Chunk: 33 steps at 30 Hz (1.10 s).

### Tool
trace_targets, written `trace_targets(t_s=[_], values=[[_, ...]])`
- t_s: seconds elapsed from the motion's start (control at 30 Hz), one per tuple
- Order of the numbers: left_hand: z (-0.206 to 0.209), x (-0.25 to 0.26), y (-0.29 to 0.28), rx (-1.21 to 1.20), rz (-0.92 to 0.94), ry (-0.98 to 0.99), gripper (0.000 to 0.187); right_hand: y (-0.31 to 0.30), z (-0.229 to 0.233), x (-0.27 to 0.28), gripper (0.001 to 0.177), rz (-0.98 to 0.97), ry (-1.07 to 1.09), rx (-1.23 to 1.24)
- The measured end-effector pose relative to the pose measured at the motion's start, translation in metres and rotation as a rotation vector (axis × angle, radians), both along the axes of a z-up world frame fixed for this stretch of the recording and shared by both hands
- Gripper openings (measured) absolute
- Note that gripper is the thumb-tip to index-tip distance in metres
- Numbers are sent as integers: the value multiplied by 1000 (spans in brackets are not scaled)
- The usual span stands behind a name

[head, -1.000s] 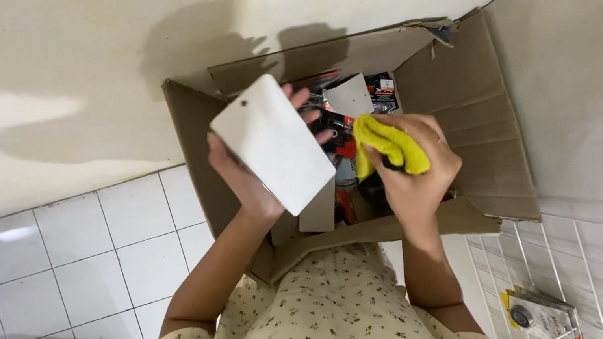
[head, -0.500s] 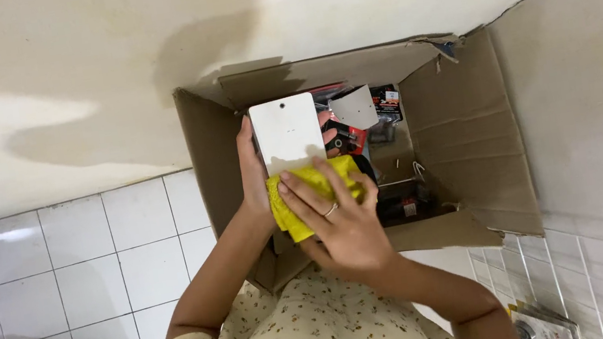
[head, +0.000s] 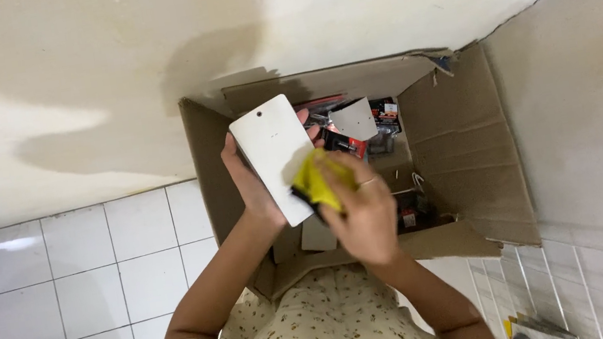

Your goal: The person retrieves various packaged items from a cardboard box and wipes them with a yellow cloth. They handle items such as a white rectangular object and a package of screws, cleaning them before placing them on a wall-mounted wire rack.

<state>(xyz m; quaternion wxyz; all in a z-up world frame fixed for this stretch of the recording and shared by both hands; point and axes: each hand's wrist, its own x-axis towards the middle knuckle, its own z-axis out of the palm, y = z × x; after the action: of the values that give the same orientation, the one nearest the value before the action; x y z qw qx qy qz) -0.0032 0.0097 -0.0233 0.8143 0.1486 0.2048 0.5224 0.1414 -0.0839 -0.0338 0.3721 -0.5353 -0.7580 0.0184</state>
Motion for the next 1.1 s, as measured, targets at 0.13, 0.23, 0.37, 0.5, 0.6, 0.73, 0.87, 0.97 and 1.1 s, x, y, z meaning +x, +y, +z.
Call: trace_targets(t_s=[0.13, 0.23, 0.37, 0.5, 0.6, 0.73, 0.87, 0.97, 1.1], values=[[8, 9, 3, -25, -12, 68, 100, -6, 5, -2, 71, -171, -55, -149], [1, 7, 3, -84, -62, -22, 95, -7, -2, -12, 81, 127, -17, 81], [4, 5, 1, -48, -32, 19, 97, -10, 7, -1, 77, 138, -29, -11], [20, 5, 0, -30, -26, 80, 97, -15, -11, -4, 65, 6, 96, 11], [18, 3, 2, -62, -34, 70, 96, -15, -36, -6, 61, 13, 120, 118], [13, 1, 1, -45, 2, 26, 99, -10, -39, 4, 52, 182, 239, 286], [19, -1, 0, -5, 42, 28, 99, -17, -26, 12, 50, -120, 255, -17], [21, 1, 2, -59, 17, 63, 100, -22, -34, 0, 56, -93, 219, 106], [20, 0, 1, -31, -17, 39, 99, -13, -27, 0, 47, 112, 275, 186]])
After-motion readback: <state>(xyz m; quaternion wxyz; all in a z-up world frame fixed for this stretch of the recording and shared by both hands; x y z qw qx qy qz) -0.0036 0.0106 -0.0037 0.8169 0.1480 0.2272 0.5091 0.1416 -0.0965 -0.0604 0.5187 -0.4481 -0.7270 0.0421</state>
